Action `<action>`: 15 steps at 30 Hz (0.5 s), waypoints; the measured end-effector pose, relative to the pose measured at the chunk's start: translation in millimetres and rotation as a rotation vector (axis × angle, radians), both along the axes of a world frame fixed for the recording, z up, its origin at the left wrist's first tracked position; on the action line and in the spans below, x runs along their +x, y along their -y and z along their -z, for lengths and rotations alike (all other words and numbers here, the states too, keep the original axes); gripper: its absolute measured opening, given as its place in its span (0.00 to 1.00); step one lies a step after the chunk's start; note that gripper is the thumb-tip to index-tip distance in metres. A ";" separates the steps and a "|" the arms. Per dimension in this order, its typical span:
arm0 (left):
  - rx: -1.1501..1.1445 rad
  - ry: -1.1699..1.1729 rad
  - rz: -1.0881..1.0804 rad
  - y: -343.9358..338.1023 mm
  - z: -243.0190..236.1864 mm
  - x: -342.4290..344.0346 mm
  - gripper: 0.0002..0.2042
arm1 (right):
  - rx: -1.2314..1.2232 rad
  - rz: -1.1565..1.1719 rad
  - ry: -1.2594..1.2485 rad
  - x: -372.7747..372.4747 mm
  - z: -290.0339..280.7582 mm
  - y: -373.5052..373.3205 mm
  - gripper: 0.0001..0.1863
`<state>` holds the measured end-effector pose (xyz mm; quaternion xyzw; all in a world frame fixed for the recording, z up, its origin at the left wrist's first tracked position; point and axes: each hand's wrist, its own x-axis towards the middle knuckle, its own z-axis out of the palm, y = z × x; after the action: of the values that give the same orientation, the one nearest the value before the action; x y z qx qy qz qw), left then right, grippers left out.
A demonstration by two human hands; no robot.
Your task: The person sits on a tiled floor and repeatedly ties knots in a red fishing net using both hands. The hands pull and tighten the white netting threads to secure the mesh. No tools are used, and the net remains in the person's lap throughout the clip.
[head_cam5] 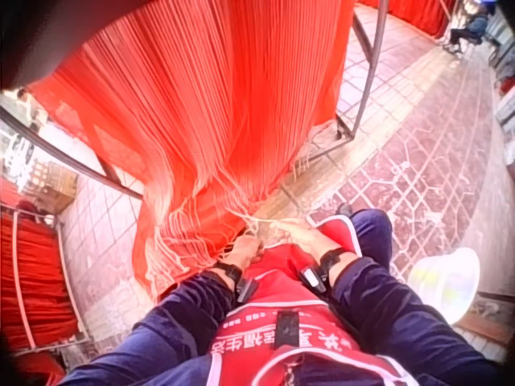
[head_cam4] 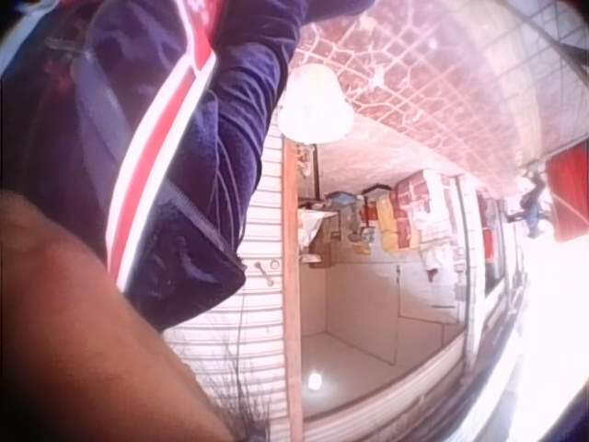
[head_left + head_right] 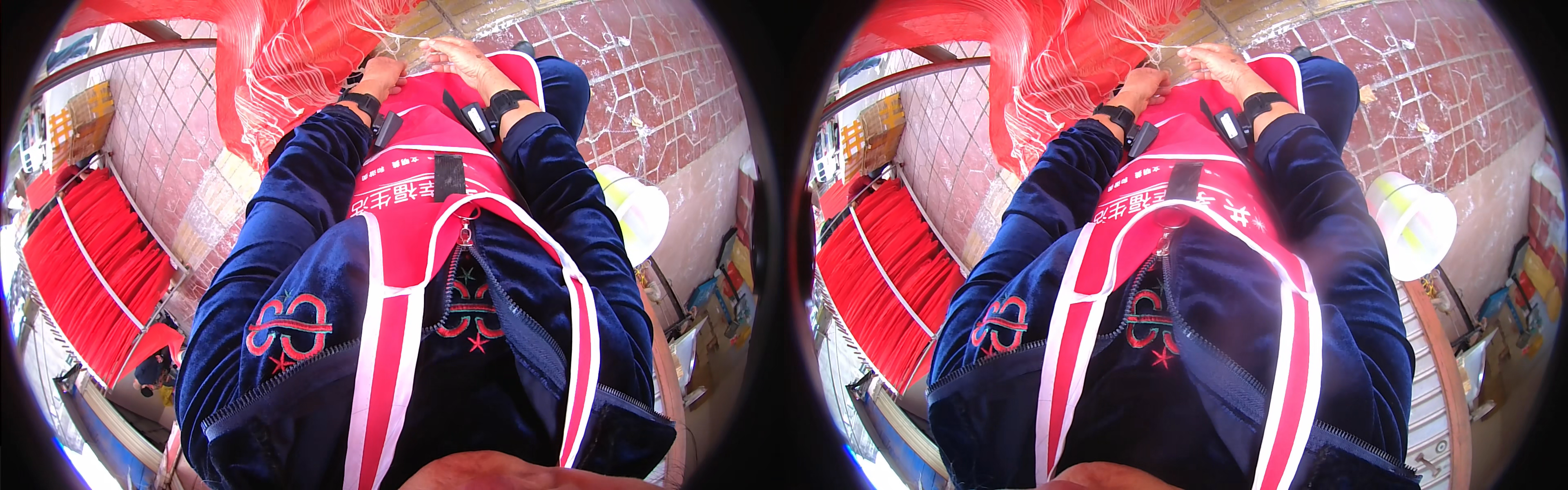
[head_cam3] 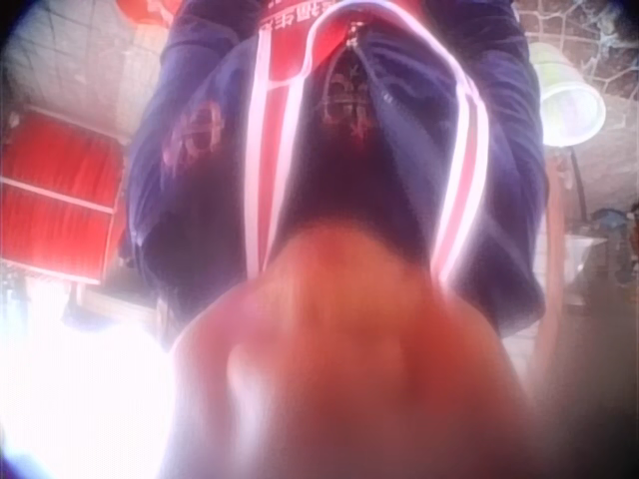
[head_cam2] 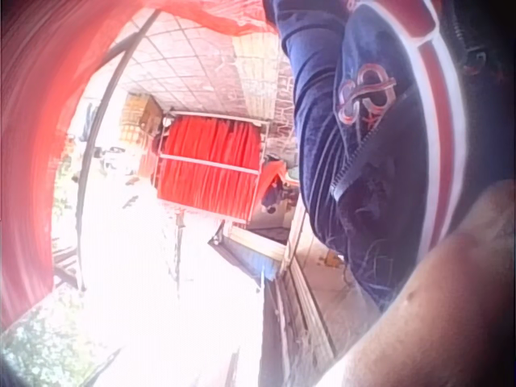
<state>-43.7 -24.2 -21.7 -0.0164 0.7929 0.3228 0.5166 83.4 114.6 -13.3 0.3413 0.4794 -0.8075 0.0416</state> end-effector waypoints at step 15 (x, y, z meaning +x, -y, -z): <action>-0.111 0.241 -0.411 26.9 10.7 -7.8 0.20 | 0.486 -0.075 0.025 3.1 33.4 -3.4 0.12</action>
<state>-51.5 -51.1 -32.4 -0.2440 0.7222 0.3728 0.5291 86.4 118.0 -46.7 0.3329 0.6715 -0.6620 -0.0058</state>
